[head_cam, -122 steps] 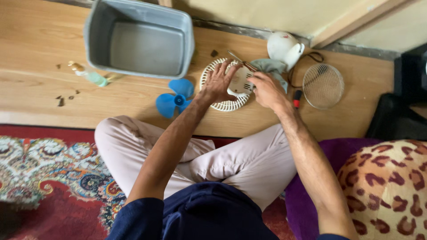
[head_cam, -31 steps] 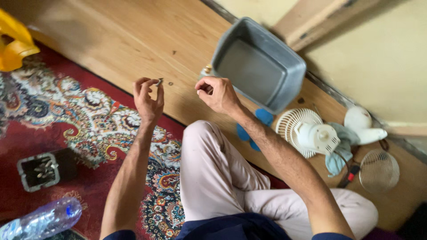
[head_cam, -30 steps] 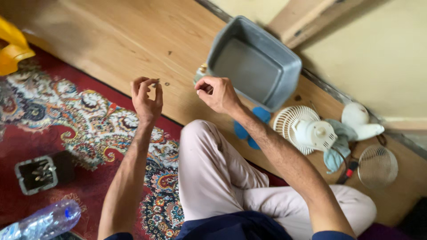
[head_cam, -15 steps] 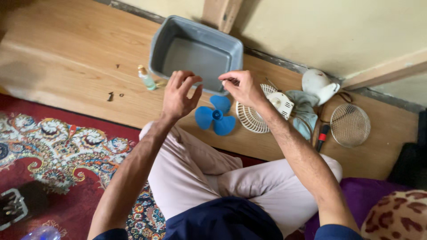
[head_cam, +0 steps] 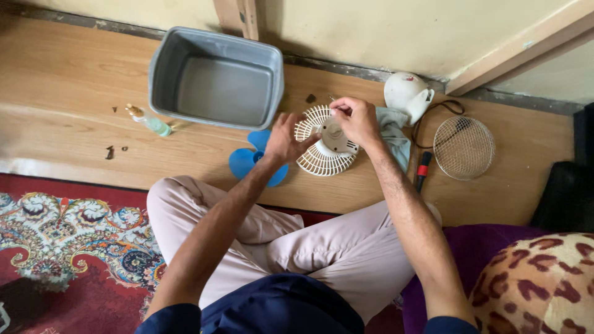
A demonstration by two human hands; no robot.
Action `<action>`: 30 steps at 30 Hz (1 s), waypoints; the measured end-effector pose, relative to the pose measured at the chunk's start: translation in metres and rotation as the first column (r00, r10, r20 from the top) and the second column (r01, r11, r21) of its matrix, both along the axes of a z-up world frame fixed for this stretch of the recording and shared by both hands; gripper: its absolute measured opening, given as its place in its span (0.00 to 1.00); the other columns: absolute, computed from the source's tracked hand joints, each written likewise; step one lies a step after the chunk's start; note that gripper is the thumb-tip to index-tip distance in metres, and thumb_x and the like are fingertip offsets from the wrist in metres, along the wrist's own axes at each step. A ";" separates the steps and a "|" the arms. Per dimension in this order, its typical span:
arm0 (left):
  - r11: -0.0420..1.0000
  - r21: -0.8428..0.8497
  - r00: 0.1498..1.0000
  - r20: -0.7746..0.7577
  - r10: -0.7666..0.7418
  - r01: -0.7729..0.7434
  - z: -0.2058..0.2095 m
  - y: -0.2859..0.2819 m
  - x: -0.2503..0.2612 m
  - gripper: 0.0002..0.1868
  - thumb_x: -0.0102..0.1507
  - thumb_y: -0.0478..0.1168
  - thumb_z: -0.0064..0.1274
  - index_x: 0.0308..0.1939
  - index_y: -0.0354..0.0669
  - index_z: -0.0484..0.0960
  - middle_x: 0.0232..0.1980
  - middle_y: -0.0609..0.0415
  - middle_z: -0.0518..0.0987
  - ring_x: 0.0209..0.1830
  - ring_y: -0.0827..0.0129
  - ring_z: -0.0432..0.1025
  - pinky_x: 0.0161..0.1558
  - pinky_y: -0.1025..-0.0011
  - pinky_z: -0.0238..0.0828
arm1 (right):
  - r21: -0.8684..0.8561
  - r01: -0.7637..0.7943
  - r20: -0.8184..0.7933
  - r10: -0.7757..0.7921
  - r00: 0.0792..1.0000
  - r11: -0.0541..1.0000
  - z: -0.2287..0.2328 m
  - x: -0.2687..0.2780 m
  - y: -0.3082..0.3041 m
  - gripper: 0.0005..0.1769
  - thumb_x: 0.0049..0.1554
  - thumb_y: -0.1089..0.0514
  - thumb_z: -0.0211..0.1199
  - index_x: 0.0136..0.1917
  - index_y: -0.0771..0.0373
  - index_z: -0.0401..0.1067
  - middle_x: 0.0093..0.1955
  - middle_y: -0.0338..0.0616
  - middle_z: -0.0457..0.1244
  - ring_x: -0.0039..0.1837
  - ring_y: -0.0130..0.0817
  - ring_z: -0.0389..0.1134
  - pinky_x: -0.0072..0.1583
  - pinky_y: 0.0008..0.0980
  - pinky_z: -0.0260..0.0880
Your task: The person sits on the floor and assembles a small electric fan. They use a screwdriver to attach the fan blades to the motor housing, secure the central cap, and tighten screws on the fan cage.
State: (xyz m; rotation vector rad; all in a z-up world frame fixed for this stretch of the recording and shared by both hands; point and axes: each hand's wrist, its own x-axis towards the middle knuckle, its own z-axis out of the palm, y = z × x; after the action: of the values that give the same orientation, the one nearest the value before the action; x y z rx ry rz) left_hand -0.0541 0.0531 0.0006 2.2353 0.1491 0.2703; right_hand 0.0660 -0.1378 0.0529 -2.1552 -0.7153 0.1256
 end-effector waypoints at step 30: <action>0.722 -0.676 0.943 -0.315 -0.104 -0.146 -0.035 -0.048 0.028 0.43 0.54 0.49 0.70 0.71 0.47 0.72 0.68 0.39 0.67 0.48 0.55 0.82 0.39 0.65 0.87 | 0.002 0.204 -0.511 -0.174 0.842 0.979 -0.072 0.025 -0.073 0.18 0.54 0.58 0.72 0.58 0.63 0.79 0.50 0.45 0.73 0.49 0.28 0.73 0.50 0.26 0.75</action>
State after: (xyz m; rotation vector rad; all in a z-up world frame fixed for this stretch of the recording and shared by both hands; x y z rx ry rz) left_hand -0.0259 0.0049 -0.0345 1.4958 0.3924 -0.1531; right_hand 0.0909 -0.2113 -0.0195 -1.9958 -0.1926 0.5429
